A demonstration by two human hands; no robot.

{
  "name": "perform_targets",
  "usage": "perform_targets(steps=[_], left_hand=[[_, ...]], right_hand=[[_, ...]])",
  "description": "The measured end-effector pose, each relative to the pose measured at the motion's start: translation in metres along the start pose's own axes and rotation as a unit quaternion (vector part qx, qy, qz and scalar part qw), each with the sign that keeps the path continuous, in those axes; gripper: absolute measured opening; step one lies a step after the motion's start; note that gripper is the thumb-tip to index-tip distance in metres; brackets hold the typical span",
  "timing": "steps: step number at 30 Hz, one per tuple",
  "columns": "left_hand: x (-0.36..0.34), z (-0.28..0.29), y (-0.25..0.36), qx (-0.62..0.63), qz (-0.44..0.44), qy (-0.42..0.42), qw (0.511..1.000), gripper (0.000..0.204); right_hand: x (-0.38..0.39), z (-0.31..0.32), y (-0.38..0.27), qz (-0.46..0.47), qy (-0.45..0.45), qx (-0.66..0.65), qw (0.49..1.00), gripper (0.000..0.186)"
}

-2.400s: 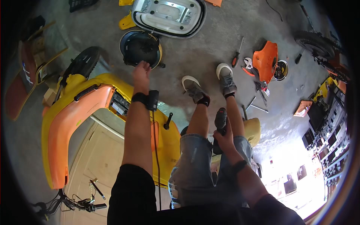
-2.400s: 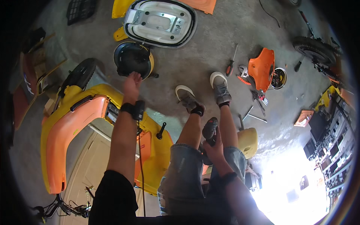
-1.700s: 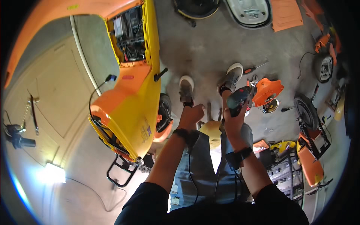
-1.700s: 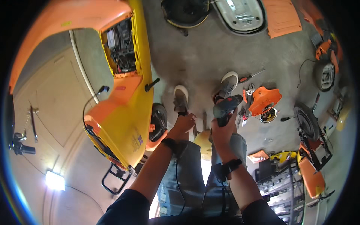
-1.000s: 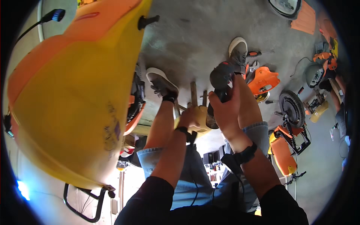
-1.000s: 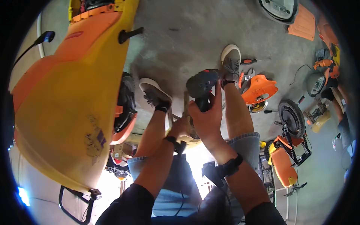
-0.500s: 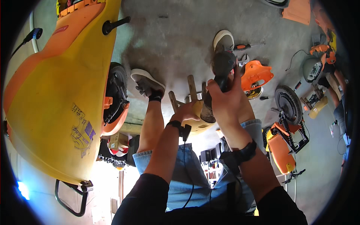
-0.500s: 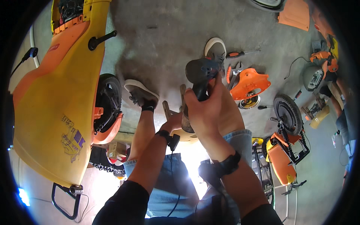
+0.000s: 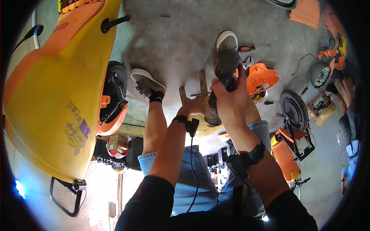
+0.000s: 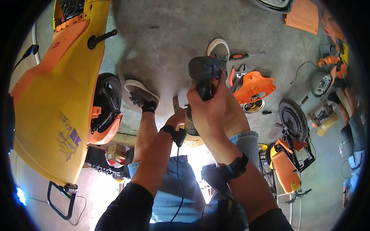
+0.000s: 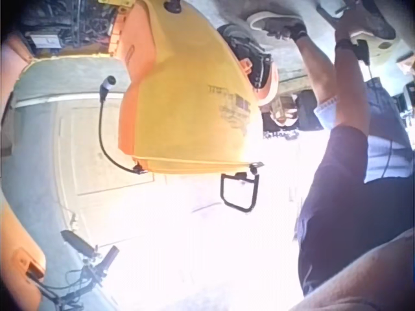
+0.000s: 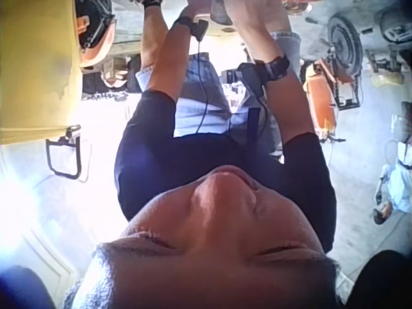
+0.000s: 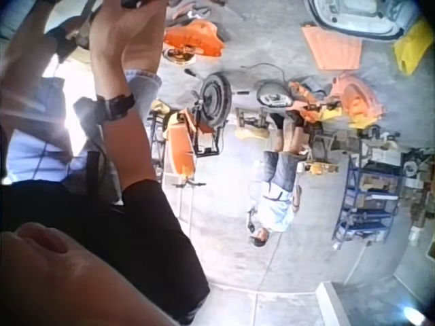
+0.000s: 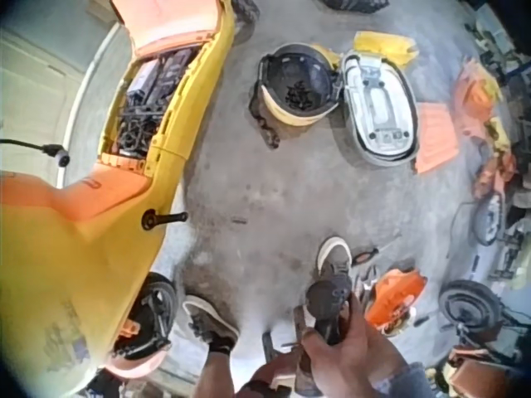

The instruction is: Replacing parts and repairing an electric scooter engine or frame area.

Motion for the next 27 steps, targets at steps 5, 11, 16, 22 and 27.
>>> perform_targets(steps=[5,11,16,22,27], left_hand=[[0.009,0.012,-0.004,0.101,-0.01,0.016,0.995,0.102],[0.041,0.027,0.032,0.141,0.001,0.016,0.99,0.1],[0.038,0.025,0.034,0.121,0.031,-0.025,0.992,0.098],[-0.002,0.0,-0.012,0.153,-0.023,-0.078,0.985,0.097],[0.006,0.0,-0.013,0.192,-0.12,-0.079,0.971,0.104]], right_hand=[[0.003,-0.003,0.008,-0.043,-0.003,-0.029,0.999,0.057],[0.0,-0.001,0.001,0.001,-0.038,-0.005,0.999,0.059],[0.004,0.002,0.008,-0.021,-0.037,0.002,0.999,0.058],[0.015,-0.001,0.017,-0.045,-0.028,-0.019,0.998,0.056],[0.018,-0.036,-0.014,0.015,-0.042,0.038,0.998,0.045]])
Point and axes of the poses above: each hand's wrist, its own x-axis away from the middle knuckle, its own z-axis out of the back of the hand, y = z × x, the point moved 6 cm from there along -x, towards the middle knuckle
